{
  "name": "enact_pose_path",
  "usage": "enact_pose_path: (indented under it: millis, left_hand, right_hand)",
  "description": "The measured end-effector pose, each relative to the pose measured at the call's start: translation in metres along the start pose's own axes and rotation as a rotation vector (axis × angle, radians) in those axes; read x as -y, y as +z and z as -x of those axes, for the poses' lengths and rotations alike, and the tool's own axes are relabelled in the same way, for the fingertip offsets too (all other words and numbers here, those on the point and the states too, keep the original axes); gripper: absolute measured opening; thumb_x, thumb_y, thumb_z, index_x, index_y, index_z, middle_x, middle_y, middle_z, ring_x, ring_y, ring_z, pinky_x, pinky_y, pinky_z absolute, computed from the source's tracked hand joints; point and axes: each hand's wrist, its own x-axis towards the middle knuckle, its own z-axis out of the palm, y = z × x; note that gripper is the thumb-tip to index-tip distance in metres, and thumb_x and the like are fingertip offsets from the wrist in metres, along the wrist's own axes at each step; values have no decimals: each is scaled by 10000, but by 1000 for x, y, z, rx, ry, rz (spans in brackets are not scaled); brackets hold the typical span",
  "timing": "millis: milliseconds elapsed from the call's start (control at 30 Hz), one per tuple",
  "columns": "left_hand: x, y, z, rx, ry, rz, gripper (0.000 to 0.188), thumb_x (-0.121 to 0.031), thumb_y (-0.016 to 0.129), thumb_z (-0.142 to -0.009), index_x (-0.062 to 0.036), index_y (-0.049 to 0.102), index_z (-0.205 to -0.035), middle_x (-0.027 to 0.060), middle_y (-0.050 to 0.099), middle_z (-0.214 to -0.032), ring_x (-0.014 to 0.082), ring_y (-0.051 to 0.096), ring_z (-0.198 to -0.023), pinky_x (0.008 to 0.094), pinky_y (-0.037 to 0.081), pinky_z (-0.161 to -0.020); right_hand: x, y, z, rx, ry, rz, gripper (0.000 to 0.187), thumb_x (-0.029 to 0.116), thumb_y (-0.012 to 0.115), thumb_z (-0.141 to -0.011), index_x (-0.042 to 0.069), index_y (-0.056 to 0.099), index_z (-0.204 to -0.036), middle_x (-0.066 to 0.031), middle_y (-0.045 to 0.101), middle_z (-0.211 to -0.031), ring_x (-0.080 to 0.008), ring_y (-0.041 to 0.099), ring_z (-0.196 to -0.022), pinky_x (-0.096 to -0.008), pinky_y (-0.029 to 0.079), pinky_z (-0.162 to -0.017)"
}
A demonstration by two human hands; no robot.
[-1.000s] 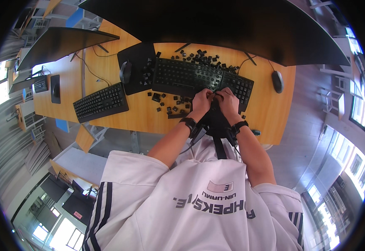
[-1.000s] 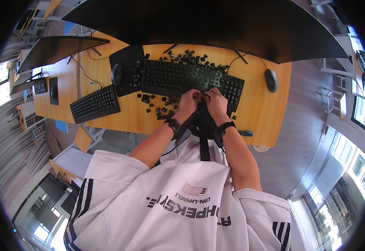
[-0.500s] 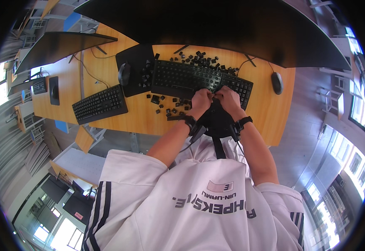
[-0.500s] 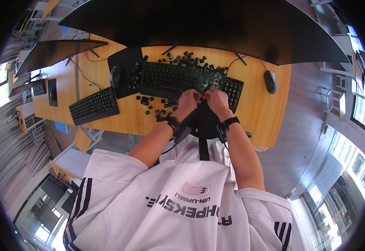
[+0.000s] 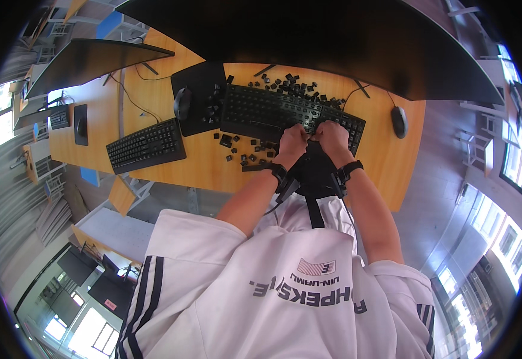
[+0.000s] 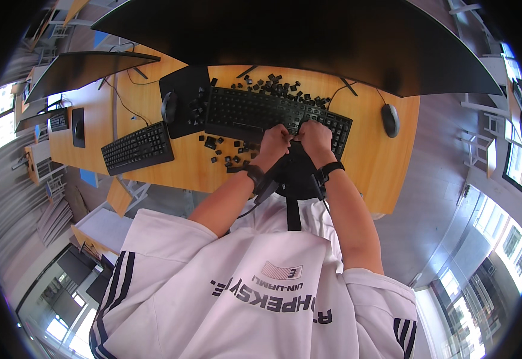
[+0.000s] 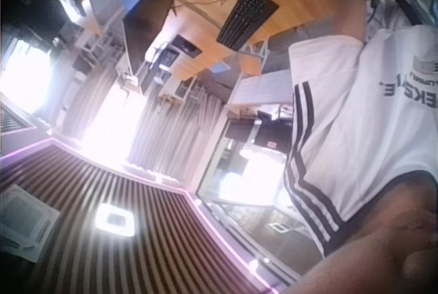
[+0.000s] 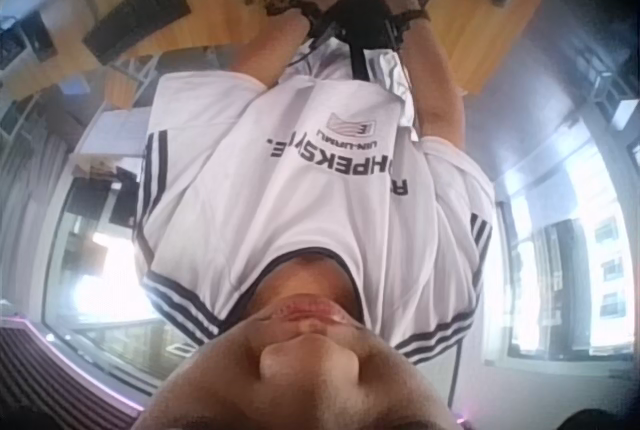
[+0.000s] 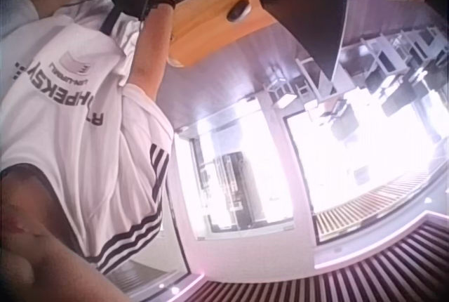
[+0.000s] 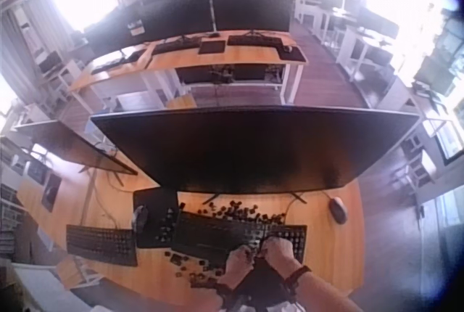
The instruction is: The person manually attaches keycaps to an empty keyboard base on a desk, handling small keycap pieces one at a time and pressing them into position.
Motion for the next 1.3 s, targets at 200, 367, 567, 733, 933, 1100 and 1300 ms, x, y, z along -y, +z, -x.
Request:
enact_pose_path:
  millis: [200, 367, 567, 733, 933, 1100, 1300]
  left_hand:
    - [-10, -8, 10, 43, -24, 24, 151, -105, 633, -915, 9, 585, -828, 118, 656, -678, 211, 658, -546, 333, 534, -525]
    - [32, -37, 44, -99, 66, 144, 118, -125, 663, -886, -16, 617, -894, 115, 671, -749, 207, 662, -617, 330, 527, -566]
    - [48, -57, 88, 31, 213, -228, 157, -125, 692, -822, -69, 629, -954, 85, 657, -783, 262, 655, -764, 387, 512, -690]
    - [48, -31, 103, -29, 419, -458, 226, -196, 706, -809, -55, 617, -961, 91, 620, -905, 282, 639, -857, 406, 520, -707]
    - [44, 0, 89, -103, 510, -668, 217, -194, 693, -798, -49, 584, -918, 106, 596, -918, 292, 612, -910, 400, 528, -715]
    - [33, -12, 92, -142, 664, -618, 206, -189, 692, -804, -57, 587, -923, 87, 618, -898, 284, 612, -889, 392, 530, -701]
    - [-38, -67, 144, -99, 944, -261, 223, -68, 710, -792, -49, 614, -992, 106, 644, -913, 311, 637, -834, 391, 527, -695]
  right_hand:
    - [5, 0, 9, -16, -98, 108, 129, 200, 733, -764, 105, 719, -850, -87, 680, -883, -318, 656, -863, -437, 521, -730]
    - [11, -15, 62, -100, -80, -202, 133, 153, 694, -784, 96, 713, -902, -92, 684, -910, -300, 664, -868, -401, 531, -729]
    - [-10, 18, 113, 49, -21, -338, 225, 111, 693, -781, 99, 691, -1006, -74, 672, -946, -290, 661, -886, -383, 530, -756]
    - [4, 44, 113, -42, -119, -256, 265, 134, 692, -799, 114, 664, -1063, -69, 652, -992, -305, 659, -864, -397, 534, -733]
    - [12, 55, 116, -167, -62, -258, 184, 142, 648, -829, 91, 691, -1001, -80, 670, -909, -293, 665, -837, -390, 524, -713]
    - [9, 32, 133, -116, -38, -292, 182, 146, 633, -840, 83, 697, -998, -88, 684, -926, -284, 671, -802, -383, 522, -710]
    - [49, -48, 162, 45, 107, -1034, 298, 143, 673, -894, 0, 637, -1153, -79, 718, -901, -128, 668, -762, -264, 516, -671]
